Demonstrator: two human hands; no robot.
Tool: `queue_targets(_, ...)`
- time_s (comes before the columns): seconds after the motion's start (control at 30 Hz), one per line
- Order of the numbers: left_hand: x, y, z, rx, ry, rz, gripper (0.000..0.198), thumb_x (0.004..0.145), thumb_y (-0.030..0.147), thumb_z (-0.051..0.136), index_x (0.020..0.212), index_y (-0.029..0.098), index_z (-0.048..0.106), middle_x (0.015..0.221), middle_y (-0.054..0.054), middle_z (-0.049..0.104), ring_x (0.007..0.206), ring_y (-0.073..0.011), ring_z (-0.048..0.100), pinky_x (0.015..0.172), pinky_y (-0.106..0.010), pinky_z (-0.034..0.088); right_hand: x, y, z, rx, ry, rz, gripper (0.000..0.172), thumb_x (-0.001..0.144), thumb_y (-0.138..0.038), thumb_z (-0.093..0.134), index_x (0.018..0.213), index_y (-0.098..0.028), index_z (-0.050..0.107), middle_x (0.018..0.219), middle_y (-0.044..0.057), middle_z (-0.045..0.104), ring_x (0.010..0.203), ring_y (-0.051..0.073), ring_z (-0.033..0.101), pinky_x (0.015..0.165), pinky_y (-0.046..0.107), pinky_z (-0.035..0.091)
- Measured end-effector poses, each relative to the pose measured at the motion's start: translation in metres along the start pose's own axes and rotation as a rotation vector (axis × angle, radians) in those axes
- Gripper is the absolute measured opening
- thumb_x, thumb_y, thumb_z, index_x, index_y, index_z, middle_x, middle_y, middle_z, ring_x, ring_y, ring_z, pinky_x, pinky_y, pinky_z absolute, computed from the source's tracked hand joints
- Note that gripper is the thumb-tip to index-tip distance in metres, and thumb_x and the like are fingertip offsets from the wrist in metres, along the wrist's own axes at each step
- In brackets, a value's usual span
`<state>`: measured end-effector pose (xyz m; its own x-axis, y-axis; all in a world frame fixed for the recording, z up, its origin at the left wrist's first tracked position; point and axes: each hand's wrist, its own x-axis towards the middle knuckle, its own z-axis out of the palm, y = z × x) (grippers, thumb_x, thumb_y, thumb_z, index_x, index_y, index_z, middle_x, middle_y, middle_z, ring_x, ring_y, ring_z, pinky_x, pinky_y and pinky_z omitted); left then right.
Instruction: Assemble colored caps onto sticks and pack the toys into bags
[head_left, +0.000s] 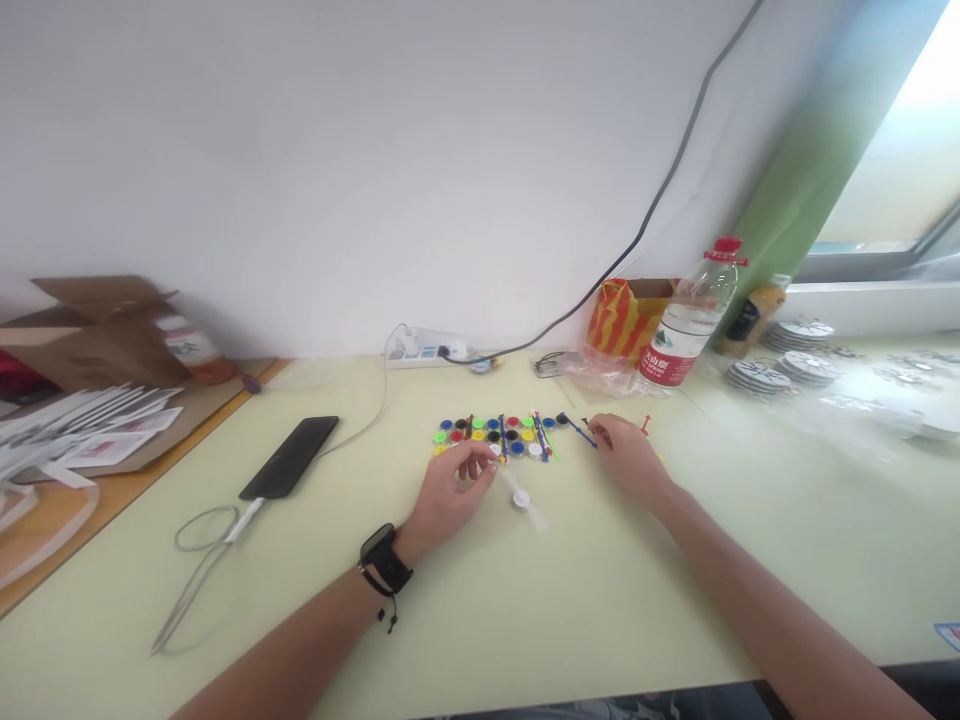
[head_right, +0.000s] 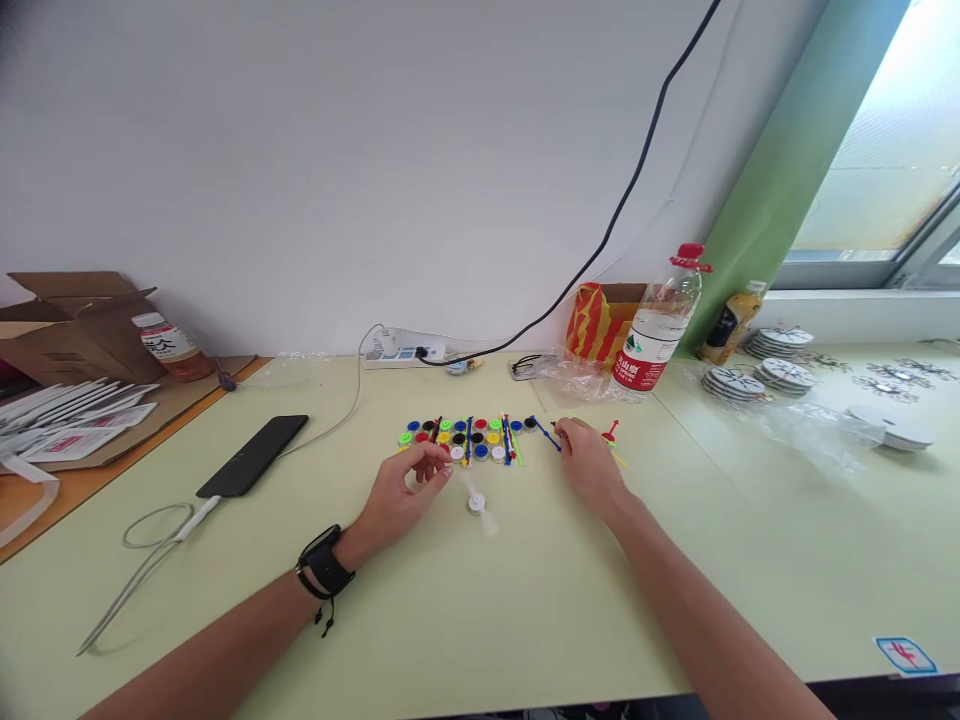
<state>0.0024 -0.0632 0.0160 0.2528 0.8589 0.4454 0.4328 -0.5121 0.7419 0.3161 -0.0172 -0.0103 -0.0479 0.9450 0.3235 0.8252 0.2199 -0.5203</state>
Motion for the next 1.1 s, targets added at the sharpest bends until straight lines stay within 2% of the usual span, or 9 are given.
queue_targets(0.27,-0.001,0.0,0.0,0.007,-0.014,-0.01,0.007,0.093,0.019,0.062,0.097,0.022,0.067,0.086,0.001,0.068,0.071,-0.0124,0.055,0.068,-0.026,0.045,-0.001,-0.005,0.004,0.032,-0.036,-0.116,0.015,0.09,-0.016,0.051,0.09,-0.021,0.064,0.094,0.007,0.07,0.087,0.023,0.065,0.076,0.034,0.047)
queue_targets(0.57,-0.001,0.0,0.0,0.013,-0.025,-0.006,0.006,0.093,0.02,0.062,0.096,0.022,0.067,0.086,0.001,0.068,0.071,-0.0126,0.055,0.068,-0.026,0.045,0.0,-0.002,0.009,0.048,-0.022,-0.145,0.017,0.091,-0.015,0.056,0.098,-0.02,0.07,0.103,0.009,0.07,0.095,0.025,0.067,0.086,0.036,0.051)
queue_targets(0.83,-0.002,0.0,0.001,0.017,-0.031,0.002,0.006,0.094,0.019,0.061,0.096,0.022,0.067,0.086,0.001,0.068,0.07,-0.0123,0.054,0.067,-0.025,0.045,0.0,-0.002,0.01,-0.002,-0.011,-0.144,0.018,0.093,-0.016,0.055,0.103,-0.02,0.07,0.103,0.009,0.069,0.097,0.025,0.065,0.086,0.037,0.049)
queue_targets(1.1,-0.001,-0.001,0.001,0.026,-0.024,0.01,0.006,0.094,0.019,0.062,0.095,0.022,0.067,0.085,0.001,0.068,0.07,-0.0122,0.054,0.066,-0.025,0.045,0.003,-0.005,0.012,-0.002,0.013,-0.14,0.012,0.089,-0.011,0.053,0.083,-0.021,0.057,0.092,0.006,0.066,0.089,0.024,0.063,0.08,0.035,0.047)
